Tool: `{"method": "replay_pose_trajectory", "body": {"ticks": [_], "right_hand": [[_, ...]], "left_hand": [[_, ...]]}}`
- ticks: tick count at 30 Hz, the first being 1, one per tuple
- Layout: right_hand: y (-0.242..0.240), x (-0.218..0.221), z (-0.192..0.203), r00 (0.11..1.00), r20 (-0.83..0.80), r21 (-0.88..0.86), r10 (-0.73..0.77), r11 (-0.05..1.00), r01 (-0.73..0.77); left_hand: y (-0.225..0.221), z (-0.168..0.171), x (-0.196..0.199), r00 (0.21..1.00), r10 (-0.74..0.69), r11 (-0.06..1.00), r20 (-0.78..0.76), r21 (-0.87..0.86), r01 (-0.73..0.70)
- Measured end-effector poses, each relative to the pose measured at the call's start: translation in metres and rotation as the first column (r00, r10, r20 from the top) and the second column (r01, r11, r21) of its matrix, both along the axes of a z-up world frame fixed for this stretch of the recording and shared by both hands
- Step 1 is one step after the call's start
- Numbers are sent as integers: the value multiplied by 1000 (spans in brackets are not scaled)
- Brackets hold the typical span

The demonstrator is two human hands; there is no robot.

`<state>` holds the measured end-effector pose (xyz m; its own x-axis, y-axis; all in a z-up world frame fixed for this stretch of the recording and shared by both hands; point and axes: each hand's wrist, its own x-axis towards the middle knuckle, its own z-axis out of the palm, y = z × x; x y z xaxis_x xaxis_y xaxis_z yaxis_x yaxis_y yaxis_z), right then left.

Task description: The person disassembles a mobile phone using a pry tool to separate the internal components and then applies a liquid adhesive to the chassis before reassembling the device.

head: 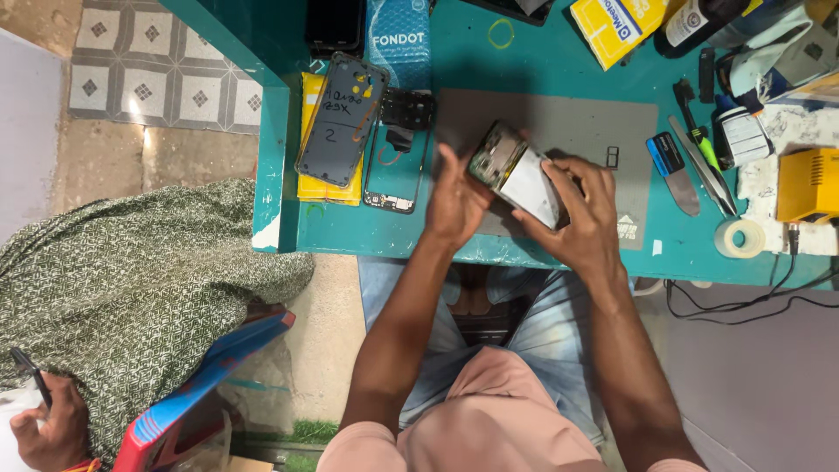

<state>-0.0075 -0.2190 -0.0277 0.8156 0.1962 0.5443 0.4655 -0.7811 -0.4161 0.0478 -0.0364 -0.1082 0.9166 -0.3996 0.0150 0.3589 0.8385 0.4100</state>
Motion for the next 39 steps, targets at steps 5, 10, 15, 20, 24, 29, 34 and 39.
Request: {"method": "replay_pose_trajectory", "body": {"ticks": [5,10,15,20,24,29,34,39], "right_hand": [[-8,4,1,994,-42,-121,96,988,-101],[-19,9,2,976,-136,-64,173,981,-183],[-29,10,1,957,-260,-31,131,989,-144],[-28,11,0,947,-304,-24,107,992,-120],[-24,13,7,964,-203,-67,172,980,-189],[-8,25,15,964,-204,-73,171,979,-190],[6,52,21,934,-237,-119,268,946,-302],[15,61,26,928,-290,-162,236,943,-290]], "left_hand": [[31,15,-17,988,104,524,113,838,-151],[39,37,-34,748,-210,42,629,770,-636],[42,34,-31,644,-471,-103,602,688,-719],[44,28,-33,618,-505,-129,603,655,-745],[43,27,-35,624,-508,-159,593,648,-745],[42,29,-36,614,-504,-161,607,633,-758],[43,30,-36,610,-494,-142,619,635,-759],[43,30,-36,610,-491,-148,622,631,-762]]}}
